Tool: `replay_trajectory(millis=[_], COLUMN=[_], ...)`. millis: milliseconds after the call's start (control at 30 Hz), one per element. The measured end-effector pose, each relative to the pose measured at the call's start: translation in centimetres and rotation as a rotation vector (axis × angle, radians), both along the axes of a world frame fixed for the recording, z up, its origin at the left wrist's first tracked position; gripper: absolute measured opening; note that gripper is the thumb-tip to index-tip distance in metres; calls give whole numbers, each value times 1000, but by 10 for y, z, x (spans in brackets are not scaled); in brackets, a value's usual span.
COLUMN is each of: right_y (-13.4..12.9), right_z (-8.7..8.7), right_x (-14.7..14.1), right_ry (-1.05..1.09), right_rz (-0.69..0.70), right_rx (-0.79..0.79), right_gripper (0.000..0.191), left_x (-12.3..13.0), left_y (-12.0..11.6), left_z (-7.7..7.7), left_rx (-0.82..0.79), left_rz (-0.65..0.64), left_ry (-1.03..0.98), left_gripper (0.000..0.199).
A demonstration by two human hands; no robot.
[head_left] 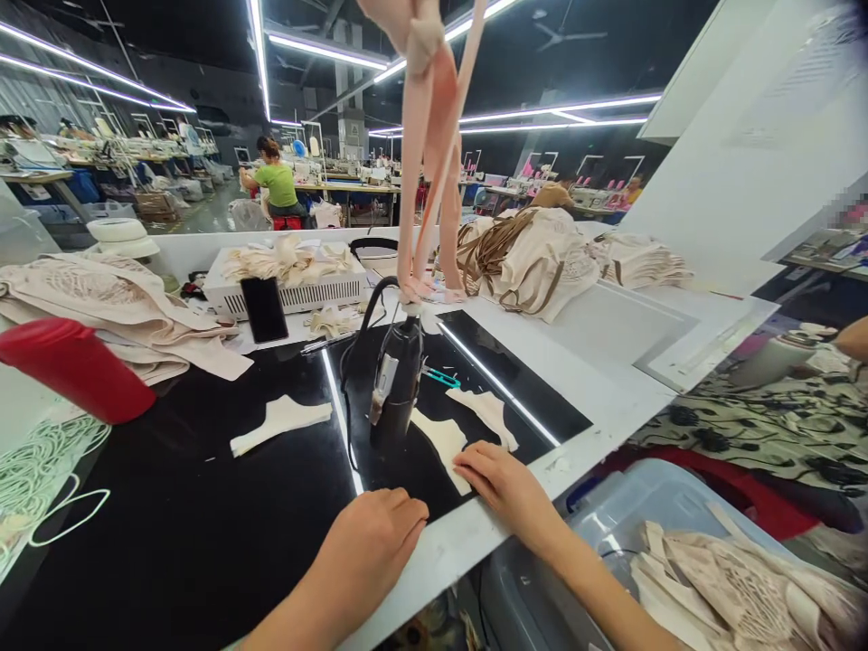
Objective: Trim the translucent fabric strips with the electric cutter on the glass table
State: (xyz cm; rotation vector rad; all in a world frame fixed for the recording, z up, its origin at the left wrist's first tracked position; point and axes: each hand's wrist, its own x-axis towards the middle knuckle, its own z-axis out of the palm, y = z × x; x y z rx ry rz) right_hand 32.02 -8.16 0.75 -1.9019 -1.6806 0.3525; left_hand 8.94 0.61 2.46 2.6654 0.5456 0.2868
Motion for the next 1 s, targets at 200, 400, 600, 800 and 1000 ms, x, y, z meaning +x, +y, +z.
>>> replay_trajectory(millis=[200,400,600,800,1000], right_y=[-1,1,3,7,19], right_z=[-1,0,-1,2,15], right_x=[-3,2,3,5,7], right_ry=[71,216,305,417,606], right_rz=[-14,-50,-101,-161,-278], right_rx=[20,12,21,57,84], right_gripper=[27,24,23,24,30], left_x=[25,39,52,53,52], left_y=[-1,-4,-4,-2,0], left_z=[-1,-16,-22,-24,-24], left_rx=[141,306,380,313,290], left_rz=[26,80,75,86,81], left_ry=[79,140,193,126,107], left_gripper=[21,24,42,42,41])
